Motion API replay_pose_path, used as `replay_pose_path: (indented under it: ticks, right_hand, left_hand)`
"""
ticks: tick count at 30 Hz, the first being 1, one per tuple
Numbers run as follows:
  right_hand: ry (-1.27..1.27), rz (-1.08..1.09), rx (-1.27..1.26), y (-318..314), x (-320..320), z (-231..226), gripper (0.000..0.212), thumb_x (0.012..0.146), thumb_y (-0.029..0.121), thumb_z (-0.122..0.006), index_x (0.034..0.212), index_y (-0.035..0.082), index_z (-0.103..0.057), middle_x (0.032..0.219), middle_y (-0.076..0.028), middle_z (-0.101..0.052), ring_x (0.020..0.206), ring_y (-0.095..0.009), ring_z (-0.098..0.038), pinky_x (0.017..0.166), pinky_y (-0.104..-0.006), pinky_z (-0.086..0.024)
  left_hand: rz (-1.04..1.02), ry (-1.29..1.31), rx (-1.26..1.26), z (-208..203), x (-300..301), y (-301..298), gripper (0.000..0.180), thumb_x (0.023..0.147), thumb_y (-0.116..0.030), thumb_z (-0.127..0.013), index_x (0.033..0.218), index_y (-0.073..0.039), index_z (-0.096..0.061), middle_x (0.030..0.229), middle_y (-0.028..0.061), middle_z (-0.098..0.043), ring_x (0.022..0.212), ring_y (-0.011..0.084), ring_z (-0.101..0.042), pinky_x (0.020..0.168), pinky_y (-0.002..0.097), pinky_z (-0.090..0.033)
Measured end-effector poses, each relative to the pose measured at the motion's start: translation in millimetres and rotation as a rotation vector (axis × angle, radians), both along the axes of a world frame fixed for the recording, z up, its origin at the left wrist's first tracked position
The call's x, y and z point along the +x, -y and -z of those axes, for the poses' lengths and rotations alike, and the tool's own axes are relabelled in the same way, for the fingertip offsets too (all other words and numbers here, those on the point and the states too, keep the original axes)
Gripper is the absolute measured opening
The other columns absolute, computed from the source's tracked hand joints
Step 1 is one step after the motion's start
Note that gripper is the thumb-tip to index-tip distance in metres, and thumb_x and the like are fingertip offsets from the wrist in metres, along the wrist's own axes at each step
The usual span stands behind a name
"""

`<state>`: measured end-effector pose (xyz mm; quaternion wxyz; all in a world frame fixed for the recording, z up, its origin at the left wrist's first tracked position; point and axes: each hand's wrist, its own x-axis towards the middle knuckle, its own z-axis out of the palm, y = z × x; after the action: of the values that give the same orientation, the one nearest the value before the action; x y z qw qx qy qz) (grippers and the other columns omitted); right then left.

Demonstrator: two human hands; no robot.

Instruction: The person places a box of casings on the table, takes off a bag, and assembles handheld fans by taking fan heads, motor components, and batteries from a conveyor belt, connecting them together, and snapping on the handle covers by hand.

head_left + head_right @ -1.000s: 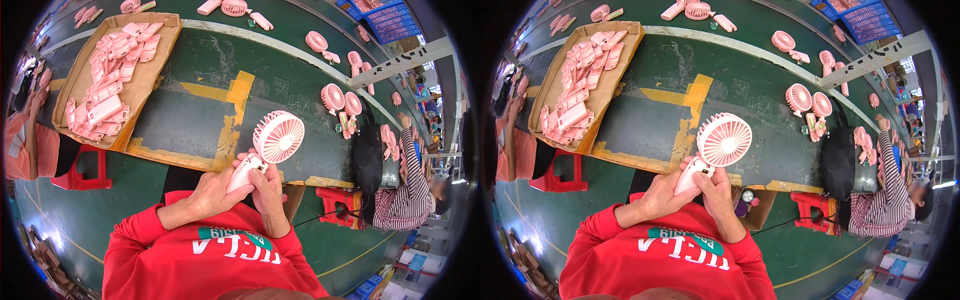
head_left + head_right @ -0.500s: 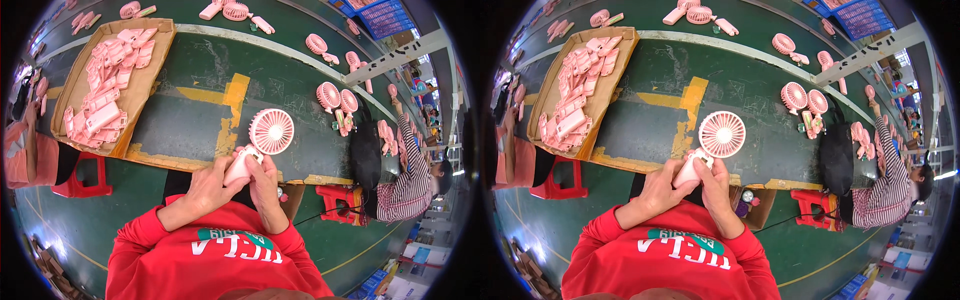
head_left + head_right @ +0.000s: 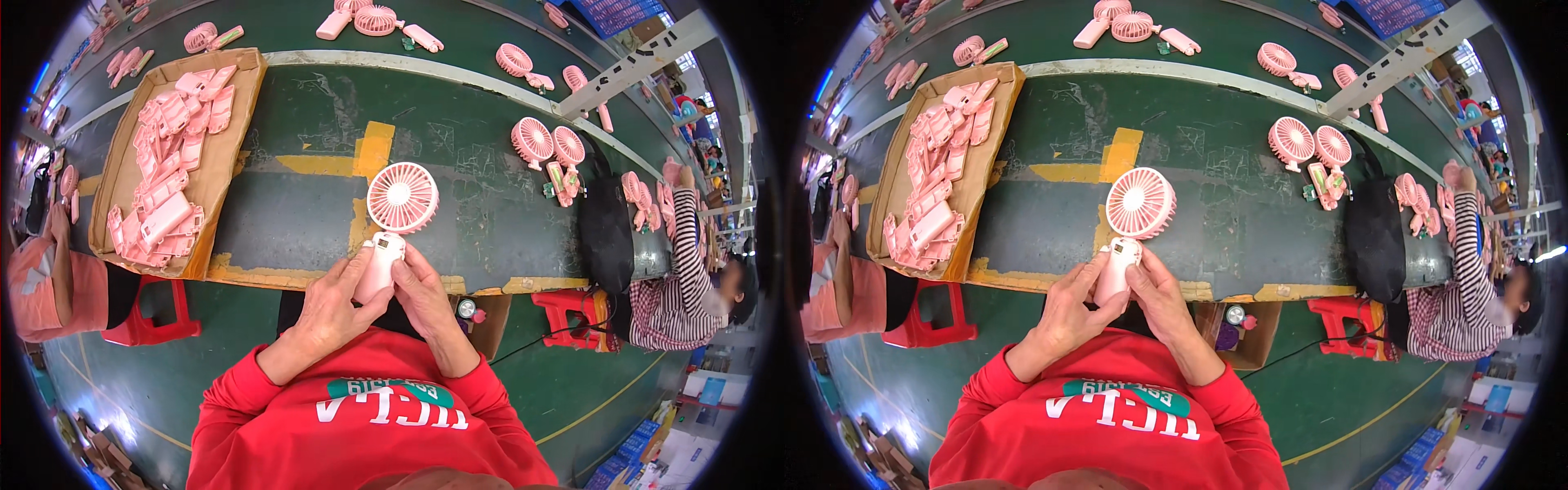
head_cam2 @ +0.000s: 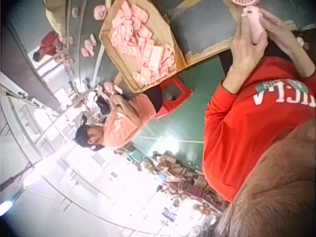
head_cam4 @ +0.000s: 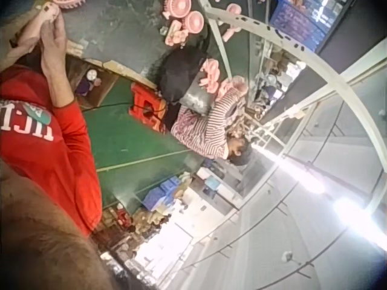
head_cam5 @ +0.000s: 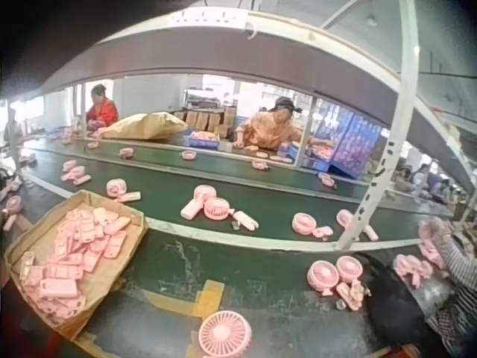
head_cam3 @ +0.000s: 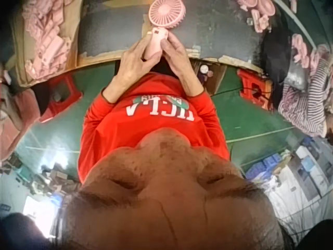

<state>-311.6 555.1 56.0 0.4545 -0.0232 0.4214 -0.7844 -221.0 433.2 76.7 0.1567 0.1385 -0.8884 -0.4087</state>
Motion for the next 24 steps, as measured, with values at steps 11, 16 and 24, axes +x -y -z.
replay_pose_path:
  ticks: [11, 16, 24]
  right_hand:
    - [-0.126, 0.005, 0.01, -6.8, 0.5, 12.3, 0.053, 0.087, 0.016, -0.062, 0.133, -0.001, -0.041, 0.122, -0.009, -0.054, 0.105, -0.014, -0.054, 0.085, -0.026, -0.046]
    - [-0.144, 0.005, 0.065, -8.6, 3.5, 10.1, 0.053, 0.088, 0.016, -0.062, 0.133, 0.0, -0.04, 0.121, -0.007, -0.054, 0.106, -0.013, -0.054, 0.09, -0.0275, -0.045]
    - [-0.224, 0.045, 0.108, 0.5, 5.3, 5.7, 0.04, 0.091, 0.012, -0.055, 0.127, -0.001, -0.044, 0.122, -0.01, -0.054, 0.109, -0.015, -0.053, 0.093, -0.0291, -0.043]
  left_hand:
    - [0.081, 0.092, 0.167, -16.9, -0.6, 4.7, 0.057, 0.073, -0.022, -0.071, 0.118, 0.008, -0.052, 0.091, 0.0245, -0.061, 0.075, 0.0359, -0.064, 0.063, 0.039, -0.053]
    - [0.096, 0.065, -0.003, -12.4, 0.5, -0.8, 0.055, 0.073, -0.023, -0.071, 0.117, 0.006, -0.053, 0.086, 0.0219, -0.06, 0.068, 0.0342, -0.064, 0.057, 0.04, -0.052]
    - [0.068, 0.043, -0.261, -5.0, -0.9, -13.5, 0.058, 0.071, -0.015, -0.073, 0.119, 0.006, -0.049, 0.085, 0.0198, -0.058, 0.066, 0.0334, -0.062, 0.055, 0.0373, -0.051]
